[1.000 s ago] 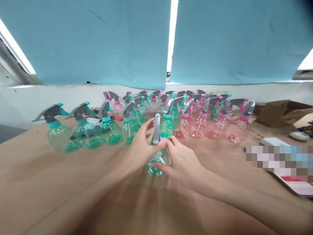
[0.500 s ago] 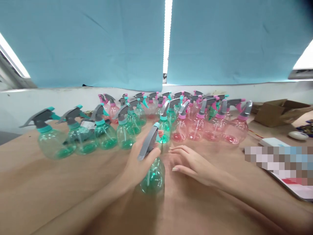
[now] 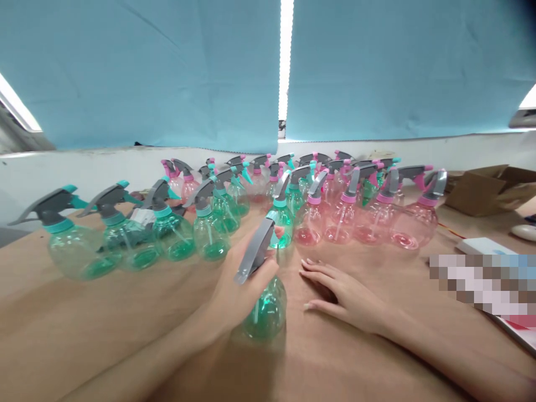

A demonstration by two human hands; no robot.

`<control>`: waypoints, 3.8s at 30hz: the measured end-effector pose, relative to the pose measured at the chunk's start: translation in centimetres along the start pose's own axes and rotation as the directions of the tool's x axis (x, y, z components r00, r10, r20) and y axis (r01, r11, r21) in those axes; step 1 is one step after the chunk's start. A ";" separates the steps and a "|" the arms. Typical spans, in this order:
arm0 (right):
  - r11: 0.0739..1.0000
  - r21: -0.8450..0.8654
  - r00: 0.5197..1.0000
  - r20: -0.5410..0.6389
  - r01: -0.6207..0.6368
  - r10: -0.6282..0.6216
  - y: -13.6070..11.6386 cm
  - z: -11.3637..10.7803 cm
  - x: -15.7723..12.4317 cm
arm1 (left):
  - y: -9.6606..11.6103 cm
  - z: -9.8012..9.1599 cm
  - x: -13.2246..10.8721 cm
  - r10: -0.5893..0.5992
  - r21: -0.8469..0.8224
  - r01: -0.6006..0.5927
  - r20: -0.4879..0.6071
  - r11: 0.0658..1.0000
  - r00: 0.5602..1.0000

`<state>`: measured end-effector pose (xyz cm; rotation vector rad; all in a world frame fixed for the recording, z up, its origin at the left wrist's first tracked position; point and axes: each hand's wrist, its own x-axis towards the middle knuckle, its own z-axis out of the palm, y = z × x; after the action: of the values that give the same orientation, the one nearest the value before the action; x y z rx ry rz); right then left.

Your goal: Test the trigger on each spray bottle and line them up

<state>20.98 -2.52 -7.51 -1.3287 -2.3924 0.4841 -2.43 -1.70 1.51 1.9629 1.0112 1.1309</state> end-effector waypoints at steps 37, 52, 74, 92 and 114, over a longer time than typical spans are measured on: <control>0.998 0.064 1.000 0.024 0.003 -0.005 0.5 -0.3 -0.2 | 1.1 -0.2 0.1 -0.109 -0.057 0.112 0.052 0.992 0.993; 0.998 0.070 0.999 0.037 0.001 -0.004 0.4 -0.4 -0.2 | 1.0 -0.5 -0.1 -0.074 -0.033 0.075 0.044 0.997 0.996; 0.997 0.078 1.000 0.024 -0.002 0.000 0.5 -0.3 -0.3 | 0.4 -0.3 -0.2 -0.077 0.029 0.077 -0.015 0.997 0.997; 0.999 0.047 0.999 0.034 0.010 -0.011 0.7 -0.2 -0.2 | 0.5 -0.3 0.1 -0.049 0.026 0.049 0.010 0.998 0.999; 1.000 0.013 0.999 0.042 -0.005 0.004 0.7 0.0 -0.1 | 1.1 0.0 0.4 -0.073 0.049 0.073 -0.003 0.996 0.997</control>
<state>21.53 -2.27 -7.82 -1.3309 -2.4159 0.5332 -2.00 -1.91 2.59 1.9469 1.1126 1.0770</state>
